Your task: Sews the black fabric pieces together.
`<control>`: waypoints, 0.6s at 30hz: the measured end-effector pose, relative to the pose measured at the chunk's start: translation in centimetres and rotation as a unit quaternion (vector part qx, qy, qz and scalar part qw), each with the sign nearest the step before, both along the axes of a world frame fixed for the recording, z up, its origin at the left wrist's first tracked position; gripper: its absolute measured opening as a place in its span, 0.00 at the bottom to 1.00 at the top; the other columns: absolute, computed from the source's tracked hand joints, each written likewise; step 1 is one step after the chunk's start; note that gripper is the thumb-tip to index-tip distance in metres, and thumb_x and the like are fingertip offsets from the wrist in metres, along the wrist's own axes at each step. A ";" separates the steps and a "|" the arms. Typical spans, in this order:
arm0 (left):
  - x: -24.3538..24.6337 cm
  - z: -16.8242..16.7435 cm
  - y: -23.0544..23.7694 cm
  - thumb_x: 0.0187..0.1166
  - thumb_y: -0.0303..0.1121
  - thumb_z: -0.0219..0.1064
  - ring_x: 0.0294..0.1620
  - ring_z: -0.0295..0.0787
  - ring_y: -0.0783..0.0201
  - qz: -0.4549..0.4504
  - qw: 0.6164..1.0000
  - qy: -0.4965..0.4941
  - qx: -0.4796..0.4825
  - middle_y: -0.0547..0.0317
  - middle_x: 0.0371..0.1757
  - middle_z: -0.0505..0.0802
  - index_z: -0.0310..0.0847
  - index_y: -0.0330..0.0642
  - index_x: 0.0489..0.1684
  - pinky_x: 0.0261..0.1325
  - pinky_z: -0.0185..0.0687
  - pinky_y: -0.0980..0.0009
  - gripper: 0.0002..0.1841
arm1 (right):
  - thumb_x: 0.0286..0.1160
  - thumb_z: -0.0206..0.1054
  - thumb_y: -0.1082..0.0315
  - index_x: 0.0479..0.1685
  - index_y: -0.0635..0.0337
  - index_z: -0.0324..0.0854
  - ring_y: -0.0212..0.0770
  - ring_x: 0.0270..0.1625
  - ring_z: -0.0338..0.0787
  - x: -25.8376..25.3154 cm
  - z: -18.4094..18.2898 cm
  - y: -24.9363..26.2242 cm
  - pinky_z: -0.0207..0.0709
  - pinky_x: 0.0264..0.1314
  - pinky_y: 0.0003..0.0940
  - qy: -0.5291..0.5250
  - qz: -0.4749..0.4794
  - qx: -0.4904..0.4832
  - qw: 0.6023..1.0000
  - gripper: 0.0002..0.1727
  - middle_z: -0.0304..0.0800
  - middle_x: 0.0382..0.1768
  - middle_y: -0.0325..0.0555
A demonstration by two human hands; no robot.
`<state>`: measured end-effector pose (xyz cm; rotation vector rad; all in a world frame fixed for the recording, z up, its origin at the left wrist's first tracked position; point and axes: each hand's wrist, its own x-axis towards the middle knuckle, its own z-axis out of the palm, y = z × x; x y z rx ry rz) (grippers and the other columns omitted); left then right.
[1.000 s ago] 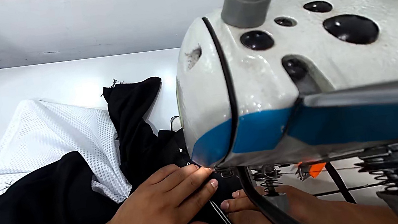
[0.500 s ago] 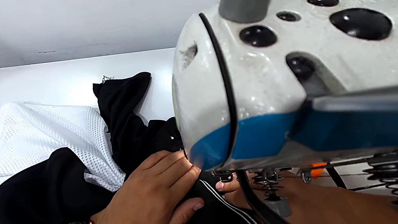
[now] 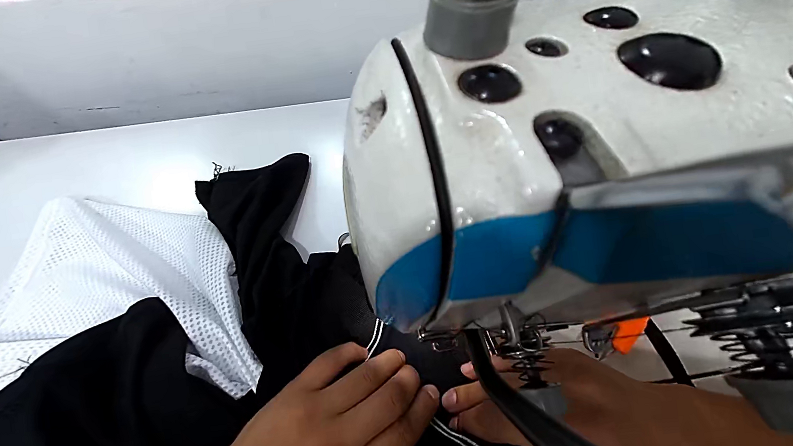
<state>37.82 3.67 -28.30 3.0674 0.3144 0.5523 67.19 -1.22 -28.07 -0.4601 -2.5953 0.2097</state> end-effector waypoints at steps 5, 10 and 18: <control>-0.2 -0.2 0.1 0.93 0.56 0.33 0.75 0.79 0.57 0.008 1.000 -0.005 -0.008 0.54 0.72 0.87 0.78 0.48 0.73 0.74 0.70 0.63 0.32 | 0.87 0.57 0.74 0.48 0.60 0.87 0.43 0.67 0.91 0.0 -0.3 -0.2 0.76 0.80 0.36 0.017 -0.002 -0.021 1.000 0.11 0.95 0.52 0.45; -0.3 -0.3 0.3 0.93 0.56 0.32 0.75 0.80 0.58 0.012 1.000 -0.017 -0.007 0.54 0.72 0.88 0.81 0.48 0.70 0.73 0.69 0.64 0.33 | 0.86 0.57 0.75 0.47 0.62 0.87 0.44 0.66 0.92 -0.2 -0.4 0.0 0.77 0.79 0.36 0.031 -0.003 -0.027 0.999 0.11 0.95 0.52 0.47; -0.2 -0.1 1.2 0.93 0.58 0.32 0.75 0.79 0.61 0.024 0.999 -0.023 -0.001 0.57 0.70 0.89 0.82 0.47 0.67 0.75 0.68 0.66 0.34 | 0.86 0.58 0.75 0.49 0.59 0.87 0.42 0.65 0.92 -0.3 -0.3 0.5 0.78 0.79 0.35 0.015 -0.033 -0.004 0.999 0.10 0.95 0.52 0.44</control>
